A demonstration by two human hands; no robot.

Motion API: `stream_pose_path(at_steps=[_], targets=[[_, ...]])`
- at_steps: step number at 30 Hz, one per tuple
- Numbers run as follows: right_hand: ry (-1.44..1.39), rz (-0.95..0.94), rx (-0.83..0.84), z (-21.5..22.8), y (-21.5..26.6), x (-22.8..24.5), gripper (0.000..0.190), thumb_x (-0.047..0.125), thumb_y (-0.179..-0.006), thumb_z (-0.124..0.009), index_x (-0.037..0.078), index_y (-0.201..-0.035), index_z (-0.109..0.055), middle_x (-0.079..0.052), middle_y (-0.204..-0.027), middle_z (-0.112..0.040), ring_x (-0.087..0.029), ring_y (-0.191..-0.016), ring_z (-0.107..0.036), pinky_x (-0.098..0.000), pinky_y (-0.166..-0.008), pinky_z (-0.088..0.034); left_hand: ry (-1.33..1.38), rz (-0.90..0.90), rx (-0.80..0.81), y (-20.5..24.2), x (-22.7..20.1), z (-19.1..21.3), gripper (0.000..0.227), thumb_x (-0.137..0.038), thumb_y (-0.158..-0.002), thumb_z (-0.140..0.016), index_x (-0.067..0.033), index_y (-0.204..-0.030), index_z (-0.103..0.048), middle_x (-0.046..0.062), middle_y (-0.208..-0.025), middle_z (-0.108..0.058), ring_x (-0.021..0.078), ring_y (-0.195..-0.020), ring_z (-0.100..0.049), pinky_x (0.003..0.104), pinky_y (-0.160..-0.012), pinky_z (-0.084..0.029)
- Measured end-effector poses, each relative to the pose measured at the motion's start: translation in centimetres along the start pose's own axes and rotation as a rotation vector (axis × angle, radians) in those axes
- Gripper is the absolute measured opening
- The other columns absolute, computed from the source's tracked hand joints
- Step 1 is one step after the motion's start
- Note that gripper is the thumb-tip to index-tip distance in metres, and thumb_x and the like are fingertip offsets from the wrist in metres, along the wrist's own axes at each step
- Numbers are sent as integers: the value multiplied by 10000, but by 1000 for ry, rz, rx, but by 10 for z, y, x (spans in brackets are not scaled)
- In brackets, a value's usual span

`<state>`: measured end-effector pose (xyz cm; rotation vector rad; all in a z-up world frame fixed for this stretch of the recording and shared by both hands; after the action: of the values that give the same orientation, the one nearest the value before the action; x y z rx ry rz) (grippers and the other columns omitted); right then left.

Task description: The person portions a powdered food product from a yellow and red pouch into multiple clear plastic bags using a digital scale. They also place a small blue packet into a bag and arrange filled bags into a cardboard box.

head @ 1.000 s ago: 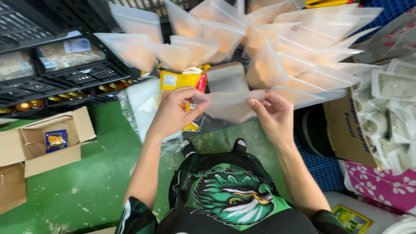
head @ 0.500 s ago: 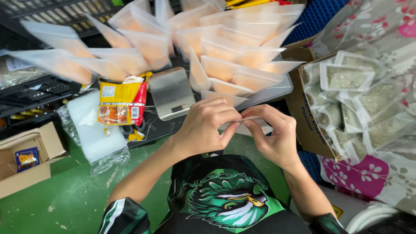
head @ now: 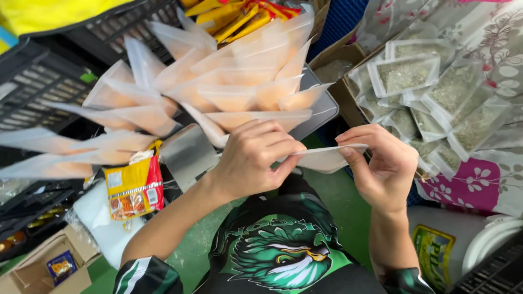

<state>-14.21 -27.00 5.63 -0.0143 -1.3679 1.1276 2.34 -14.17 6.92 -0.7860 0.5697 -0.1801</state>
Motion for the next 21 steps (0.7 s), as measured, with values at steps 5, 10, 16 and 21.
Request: stream_pose_path(at_steps=[5,10,16,21], targets=[[-39,18,-20,37,-30,-47,112,-71,-927,-731,-110,-828,-696,-228,-842,-704,-311,-769,-686,-369,-745,-574,-7,-10,-14,-36,27,-27,73,-92,-895,-717,-137,-842,-695,7,-767,-656,218,-747,-658,335,-665,-539],[-80,17,15,90,-84,-106,140,-16,-910,-761,-101,-818,-698,-237,-828,-699,-282,-762,-660,-343,-716,-556,0,2,-50,-89,63,-69,85,-57,-866,-736,-137,-849,-713,22,-765,-674,236,-737,-670,353,-644,-561],[-89,-193,15,154,-155,-195,109,47,-964,-716,-18,-904,-653,-187,-952,-683,-230,-874,-651,-289,-793,-511,4,59,-36,-160,111,-116,76,-7,-940,-718,-50,-883,-692,73,-838,-692,253,-740,-628,355,-681,-523],[-323,-264,500,144,-198,-295,956,424,-756,-764,-18,-1509,-377,-249,-1438,-579,-285,-1332,-582,-388,-1130,-464,46,138,-188,-201,157,-141,81,20,-972,-669,28,-894,-689,114,-777,-663,262,-664,-567,364,-660,-473]])
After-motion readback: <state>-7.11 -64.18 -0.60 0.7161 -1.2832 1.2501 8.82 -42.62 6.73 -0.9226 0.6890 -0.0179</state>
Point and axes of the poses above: each hand's wrist, its own y-axis away from the middle knuckle, its own z-axis out of the back of the hand, x = y × z, the point moved 4 cm from there along -y, towards the middle knuckle
